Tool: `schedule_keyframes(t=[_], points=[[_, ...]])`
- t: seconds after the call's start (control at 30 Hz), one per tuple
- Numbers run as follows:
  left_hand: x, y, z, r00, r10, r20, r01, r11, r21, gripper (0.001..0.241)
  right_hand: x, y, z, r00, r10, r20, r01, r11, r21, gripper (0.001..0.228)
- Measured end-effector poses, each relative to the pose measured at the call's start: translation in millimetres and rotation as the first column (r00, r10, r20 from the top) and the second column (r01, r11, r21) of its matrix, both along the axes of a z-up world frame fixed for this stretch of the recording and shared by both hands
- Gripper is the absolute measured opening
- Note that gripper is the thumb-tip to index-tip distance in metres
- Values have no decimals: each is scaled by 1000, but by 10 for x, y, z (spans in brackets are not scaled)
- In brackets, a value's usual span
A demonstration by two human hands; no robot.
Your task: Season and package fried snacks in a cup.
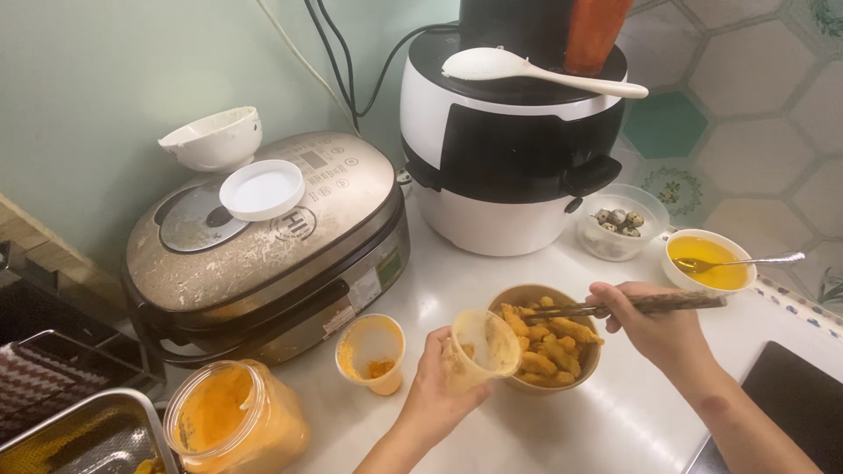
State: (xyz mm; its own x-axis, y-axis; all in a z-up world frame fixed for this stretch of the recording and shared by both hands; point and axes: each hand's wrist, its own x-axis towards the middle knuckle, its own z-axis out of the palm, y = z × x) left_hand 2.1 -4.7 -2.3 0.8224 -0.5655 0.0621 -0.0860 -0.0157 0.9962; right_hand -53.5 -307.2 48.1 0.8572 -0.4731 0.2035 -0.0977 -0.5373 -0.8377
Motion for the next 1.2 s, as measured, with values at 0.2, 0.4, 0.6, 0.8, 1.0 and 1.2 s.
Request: schedule_keyframes(t=[0.2,0.4,0.6,0.8,1.0,1.2], points=[[0,0,11,1000,8,1,-8,1000,25,79,-32,-241,-220,949,25,313,-74,986,147,42],[34,4,-91,1000,15,-4,-15,998,-58,77,-253,-122,-72,950,174,259,-104,959,-262,40],[3,-1,-64,996,34,-81,-35,999,-12,75,-287,-117,-57,937,247,248,-209,963,-171,25],[6,44,-96,997,-24,-76,20,998,-58,74,-260,-348,136,975,24,221,-12,998,-54,23],[-12,9,-37,996,-20,-87,17,999,-34,74,-139,-77,36,943,313,112,-253,894,-370,16],[32,65,-93,998,-9,-59,5,997,-73,74,-264,-249,-125,936,4,352,-59,988,145,44]])
